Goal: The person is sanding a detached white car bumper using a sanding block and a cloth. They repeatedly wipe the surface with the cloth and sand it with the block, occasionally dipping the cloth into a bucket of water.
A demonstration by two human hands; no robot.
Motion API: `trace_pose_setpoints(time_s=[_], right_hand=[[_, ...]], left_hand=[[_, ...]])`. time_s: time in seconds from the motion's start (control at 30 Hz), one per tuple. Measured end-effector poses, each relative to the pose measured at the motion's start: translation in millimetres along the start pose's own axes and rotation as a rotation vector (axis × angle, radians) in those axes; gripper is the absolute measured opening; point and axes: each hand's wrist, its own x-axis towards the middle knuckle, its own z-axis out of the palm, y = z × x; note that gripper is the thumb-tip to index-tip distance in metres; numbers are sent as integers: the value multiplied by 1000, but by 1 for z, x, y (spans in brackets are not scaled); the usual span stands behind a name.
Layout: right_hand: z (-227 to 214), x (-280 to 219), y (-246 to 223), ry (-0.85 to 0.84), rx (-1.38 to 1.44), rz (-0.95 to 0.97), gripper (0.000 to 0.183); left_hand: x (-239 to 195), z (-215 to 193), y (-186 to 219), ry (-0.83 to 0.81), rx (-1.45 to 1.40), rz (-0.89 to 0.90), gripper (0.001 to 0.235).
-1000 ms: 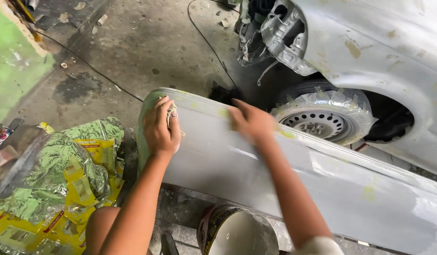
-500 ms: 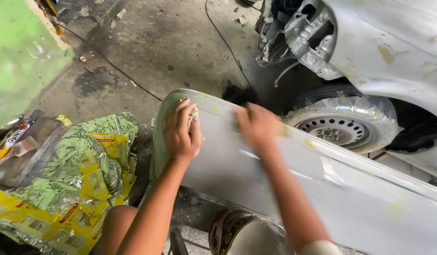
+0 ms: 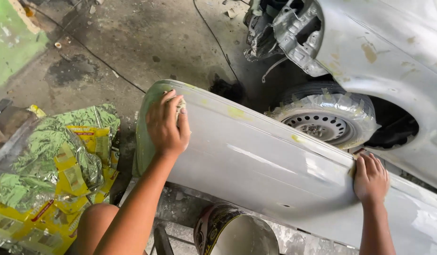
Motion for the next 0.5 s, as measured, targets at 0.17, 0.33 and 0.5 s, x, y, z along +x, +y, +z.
trace_pose_setpoints(time_s=[0.17,0.33,0.5], right_hand=[[28,2,-173,-27,9,-114,62],[53,-48,-421,-125,89,-417,66],[36,-61,-451,-229,26,-616,75]], left_hand=[[2,1,7,-29,-18,-40,29],[0,-1,-2,-46,-59,-45,30],[-4,4,-13,-53,-41,-16,31]])
